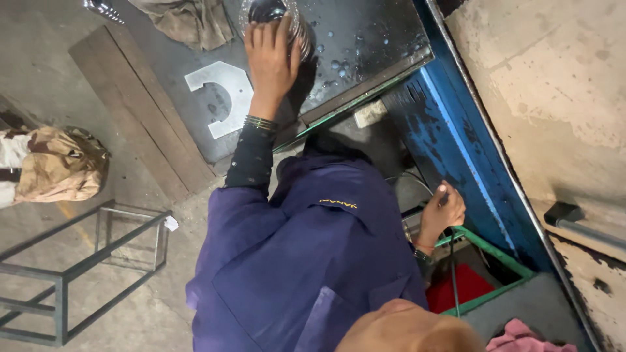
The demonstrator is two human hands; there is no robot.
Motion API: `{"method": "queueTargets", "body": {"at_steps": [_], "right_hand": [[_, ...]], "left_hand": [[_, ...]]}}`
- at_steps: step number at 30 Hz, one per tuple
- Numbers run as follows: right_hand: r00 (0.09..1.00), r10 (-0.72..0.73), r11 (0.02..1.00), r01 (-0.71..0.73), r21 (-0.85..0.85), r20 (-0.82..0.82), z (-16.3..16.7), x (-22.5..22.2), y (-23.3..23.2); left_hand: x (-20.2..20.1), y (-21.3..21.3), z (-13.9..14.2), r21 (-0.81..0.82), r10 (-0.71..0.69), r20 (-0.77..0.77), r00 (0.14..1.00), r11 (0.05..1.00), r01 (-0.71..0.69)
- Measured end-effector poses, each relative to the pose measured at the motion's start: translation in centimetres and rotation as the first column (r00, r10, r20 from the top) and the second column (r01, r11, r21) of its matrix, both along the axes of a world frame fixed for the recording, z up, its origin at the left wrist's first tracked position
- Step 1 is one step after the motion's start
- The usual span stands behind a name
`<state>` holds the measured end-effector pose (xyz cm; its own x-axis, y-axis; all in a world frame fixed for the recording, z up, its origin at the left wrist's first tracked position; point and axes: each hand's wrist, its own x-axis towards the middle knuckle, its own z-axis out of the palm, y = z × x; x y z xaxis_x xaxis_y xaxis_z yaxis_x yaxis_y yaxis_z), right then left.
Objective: The person works at a machine in a workshop, then carries a handheld device to a table holding a pile of metal rings. They hold the device over the rings and use their other hand to pick up, turn, and stack the rings on the table.
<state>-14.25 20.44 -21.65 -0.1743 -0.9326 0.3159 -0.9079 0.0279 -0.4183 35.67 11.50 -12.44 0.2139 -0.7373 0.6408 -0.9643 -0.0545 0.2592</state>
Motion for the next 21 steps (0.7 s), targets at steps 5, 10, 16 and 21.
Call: {"method": "queueTargets", "body": {"at_steps": [5, 10, 16, 21], "right_hand": [[1.0, 0.022, 1.0, -0.022, -0.012, 0.0, 0.1, -1.3, 1.3], [0.999, 0.028, 0.999, -0.028, -0.016, -0.035, -0.1, -1.7, 2.3], [0.993, 0.104, 0.994, -0.102, -0.036, 0.049, -0.4, -1.8, 1.9], [0.992, 0.118, 0.993, -0.117, -0.024, 0.043, -0.6, -1.7, 2.1]], "left_hand": [[-0.7, 0.8, -0.2, 0.065, 0.058, 0.098, 0.994, 0.996, -0.064], [-1.1, 2.4, -0.4, 0.076, 0.092, 0.14, 0.986, 0.992, -0.104], [-1.4, 4.2, -0.3, 0.042, 0.118, 0.115, 0.986, 0.991, -0.124], [-0.5, 5.3, -0.3, 0.028, 0.18, 0.088, 0.98, 0.983, -0.183]]}}
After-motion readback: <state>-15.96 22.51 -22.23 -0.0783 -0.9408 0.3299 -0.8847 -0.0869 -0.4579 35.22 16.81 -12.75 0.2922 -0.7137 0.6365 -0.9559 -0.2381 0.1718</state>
